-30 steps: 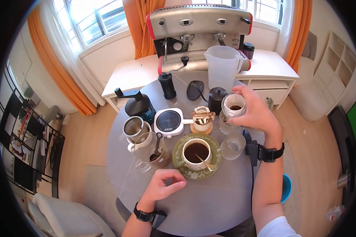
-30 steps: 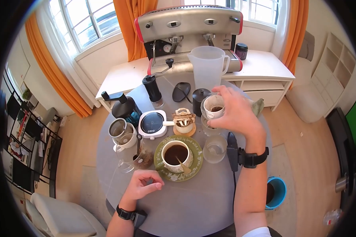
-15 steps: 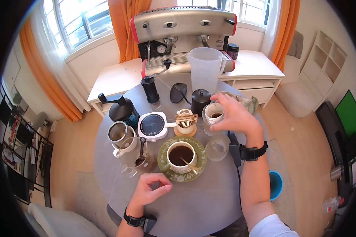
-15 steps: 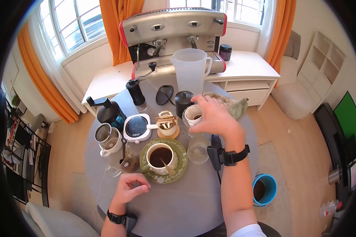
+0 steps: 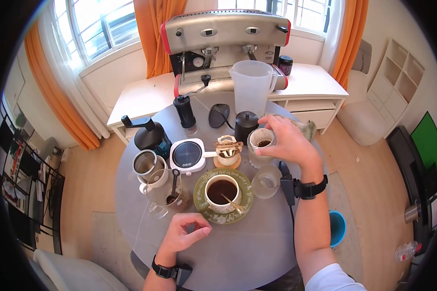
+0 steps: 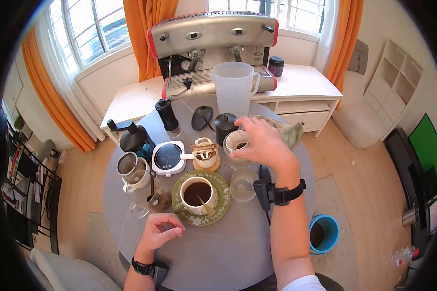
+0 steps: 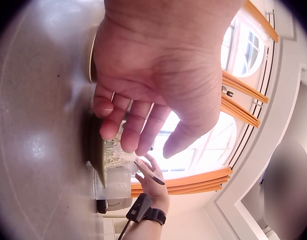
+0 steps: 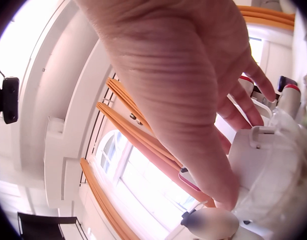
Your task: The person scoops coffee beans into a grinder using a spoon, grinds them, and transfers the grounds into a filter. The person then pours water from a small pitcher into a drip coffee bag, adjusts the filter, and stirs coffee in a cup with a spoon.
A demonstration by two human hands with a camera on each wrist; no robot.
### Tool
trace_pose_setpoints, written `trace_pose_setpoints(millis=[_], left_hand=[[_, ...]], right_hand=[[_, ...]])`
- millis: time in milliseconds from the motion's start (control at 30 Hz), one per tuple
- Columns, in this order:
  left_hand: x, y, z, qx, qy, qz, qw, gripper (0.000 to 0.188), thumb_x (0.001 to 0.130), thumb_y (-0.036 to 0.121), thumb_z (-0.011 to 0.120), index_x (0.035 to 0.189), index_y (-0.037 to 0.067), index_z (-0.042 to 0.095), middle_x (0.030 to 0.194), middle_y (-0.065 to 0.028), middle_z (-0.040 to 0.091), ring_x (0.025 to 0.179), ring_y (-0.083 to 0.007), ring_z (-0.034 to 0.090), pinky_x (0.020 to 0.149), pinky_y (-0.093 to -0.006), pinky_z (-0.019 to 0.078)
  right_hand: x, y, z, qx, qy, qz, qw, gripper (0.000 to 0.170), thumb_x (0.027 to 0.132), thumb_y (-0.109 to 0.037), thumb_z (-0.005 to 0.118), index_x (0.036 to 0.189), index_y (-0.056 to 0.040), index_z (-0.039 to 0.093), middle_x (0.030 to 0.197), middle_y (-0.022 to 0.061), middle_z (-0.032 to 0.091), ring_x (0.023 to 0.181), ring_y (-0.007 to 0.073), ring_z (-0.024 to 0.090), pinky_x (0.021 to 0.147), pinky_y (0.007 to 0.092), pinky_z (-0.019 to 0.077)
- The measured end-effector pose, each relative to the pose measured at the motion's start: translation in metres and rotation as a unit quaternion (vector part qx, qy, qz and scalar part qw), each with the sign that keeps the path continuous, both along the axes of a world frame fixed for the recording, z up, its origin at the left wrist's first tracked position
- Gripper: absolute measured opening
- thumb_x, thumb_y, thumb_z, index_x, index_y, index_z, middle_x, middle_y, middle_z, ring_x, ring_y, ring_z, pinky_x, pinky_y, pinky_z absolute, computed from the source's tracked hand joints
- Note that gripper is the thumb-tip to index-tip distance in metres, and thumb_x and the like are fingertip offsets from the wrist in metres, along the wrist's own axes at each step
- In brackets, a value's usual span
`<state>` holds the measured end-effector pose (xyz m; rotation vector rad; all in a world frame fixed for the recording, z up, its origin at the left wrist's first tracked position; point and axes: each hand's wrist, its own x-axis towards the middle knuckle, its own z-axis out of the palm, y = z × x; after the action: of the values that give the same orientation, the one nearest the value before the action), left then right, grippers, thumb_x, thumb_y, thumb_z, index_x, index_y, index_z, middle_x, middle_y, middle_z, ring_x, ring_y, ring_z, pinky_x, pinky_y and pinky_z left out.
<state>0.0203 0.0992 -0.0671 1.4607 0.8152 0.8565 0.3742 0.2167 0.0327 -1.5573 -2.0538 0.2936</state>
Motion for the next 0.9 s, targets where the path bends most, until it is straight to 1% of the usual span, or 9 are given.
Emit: trace_pose_setpoints(millis=[67, 133, 167, 233, 267, 333, 433, 767, 900], left_hand=[[0.0, -0.001, -0.001, -0.001, 0.002, 0.001, 1.0, 0.007, 0.091, 0.006, 0.078, 0.091, 0.0, 0.076, 0.081, -0.0024, 0.071, 0.072, -0.0083, 0.06, 0.064, -0.0254, 0.0446], [0.0, 0.0, -0.001, -0.003, -0.005, 0.006, 1.0, 0.006, 0.09, 0.006, 0.078, 0.091, 0.0, 0.076, 0.08, -0.0022, 0.071, 0.071, -0.0083, 0.06, 0.064, -0.0254, 0.0446], [0.0, 0.0, -0.001, -0.002, -0.006, 0.005, 1.0, 0.006, 0.09, 0.006, 0.078, 0.091, 0.0, 0.076, 0.08, -0.0022, 0.071, 0.071, -0.0083, 0.06, 0.064, -0.0254, 0.0446], [0.0, -0.001, -0.002, 0.0, -0.008, 0.007, 1.0, 0.007, 0.09, 0.006, 0.078, 0.091, 0.0, 0.076, 0.08, -0.002, 0.071, 0.071, -0.0082, 0.059, 0.063, -0.0253, 0.0446], [0.0, 0.0, -0.002, 0.0, -0.008, 0.009, 1.0, 0.007, 0.09, 0.006, 0.078, 0.091, 0.0, 0.076, 0.08, -0.002, 0.071, 0.071, -0.0082, 0.059, 0.063, -0.0253, 0.0446], [0.0, 0.0, -0.001, 0.0, 0.005, 0.002, 1.0, 0.007, 0.09, 0.006, 0.078, 0.091, 0.0, 0.076, 0.079, -0.0019, 0.071, 0.07, -0.0081, 0.059, 0.063, -0.0253, 0.0445], [0.0, 0.0, -0.002, -0.001, 0.0, 0.007, 1.0, 0.007, 0.09, 0.007, 0.078, 0.091, 0.0, 0.076, 0.078, -0.0018, 0.071, 0.07, -0.0081, 0.059, 0.063, -0.0254, 0.0444], [-0.001, 0.0, -0.001, -0.002, -0.006, 0.001, 1.0, 0.007, 0.091, 0.007, 0.078, 0.091, 0.0, 0.076, 0.079, -0.0017, 0.071, 0.07, -0.008, 0.059, 0.063, -0.0251, 0.0444], [-0.002, 0.0, 0.0, -0.002, -0.012, 0.003, 1.0, 0.006, 0.091, 0.006, 0.078, 0.091, 0.0, 0.076, 0.08, -0.0015, 0.071, 0.071, -0.008, 0.06, 0.063, -0.0251, 0.0445]], right_hand=[[-0.002, 0.001, 0.0, 0.015, 0.0, -0.002, 1.0, 0.071, 0.071, -0.03, 0.09, 0.132, -0.0075, 0.062, 0.12, 0.0156, 0.068, 0.12, 0.0346, 0.062, 0.104, 0.0442, 0.0498], [-0.004, -0.002, 0.009, 0.017, 0.013, -0.042, 0.999, 0.069, 0.071, -0.032, 0.088, 0.13, -0.0077, 0.064, 0.113, 0.0144, 0.071, 0.114, 0.0341, 0.064, 0.1, 0.0449, 0.0505], [-0.002, -0.003, 0.011, 0.018, 0.012, -0.043, 0.999, 0.069, 0.071, -0.032, 0.088, 0.13, -0.0077, 0.064, 0.113, 0.0144, 0.071, 0.114, 0.0341, 0.064, 0.1, 0.0449, 0.0505], [0.002, -0.003, 0.015, 0.069, 0.069, -0.035, 0.995, 0.067, 0.07, -0.032, 0.088, 0.128, -0.0081, 0.065, 0.109, 0.0137, 0.072, 0.11, 0.0337, 0.065, 0.098, 0.0449, 0.0511], [0.004, -0.003, 0.013, 0.07, 0.068, -0.033, 0.995, 0.067, 0.07, -0.032, 0.088, 0.128, -0.0081, 0.065, 0.109, 0.0137, 0.072, 0.11, 0.0337, 0.065, 0.098, 0.0449, 0.0511], [0.007, -0.002, 0.008, 0.038, 0.011, -0.029, 0.999, 0.067, 0.069, -0.032, 0.088, 0.128, -0.0073, 0.066, 0.11, 0.0139, 0.072, 0.109, 0.0333, 0.065, 0.096, 0.0443, 0.0516], [0.008, -0.002, 0.008, 0.047, 0.032, -0.005, 0.998, 0.067, 0.069, -0.033, 0.087, 0.128, -0.0075, 0.066, 0.11, 0.0134, 0.072, 0.109, 0.0335, 0.065, 0.097, 0.0439, 0.0511], [0.009, -0.005, 0.008, 0.009, 0.02, -0.015, 1.0, 0.069, 0.07, -0.033, 0.087, 0.131, -0.0098, 0.064, 0.114, 0.012, 0.071, 0.114, 0.0332, 0.064, 0.1, 0.0436, 0.05], [0.011, -0.005, 0.008, 0.002, 0.011, -0.004, 1.0, 0.07, 0.071, -0.031, 0.087, 0.133, -0.0105, 0.062, 0.118, 0.0121, 0.07, 0.116, 0.0334, 0.063, 0.101, 0.0436, 0.0499]])
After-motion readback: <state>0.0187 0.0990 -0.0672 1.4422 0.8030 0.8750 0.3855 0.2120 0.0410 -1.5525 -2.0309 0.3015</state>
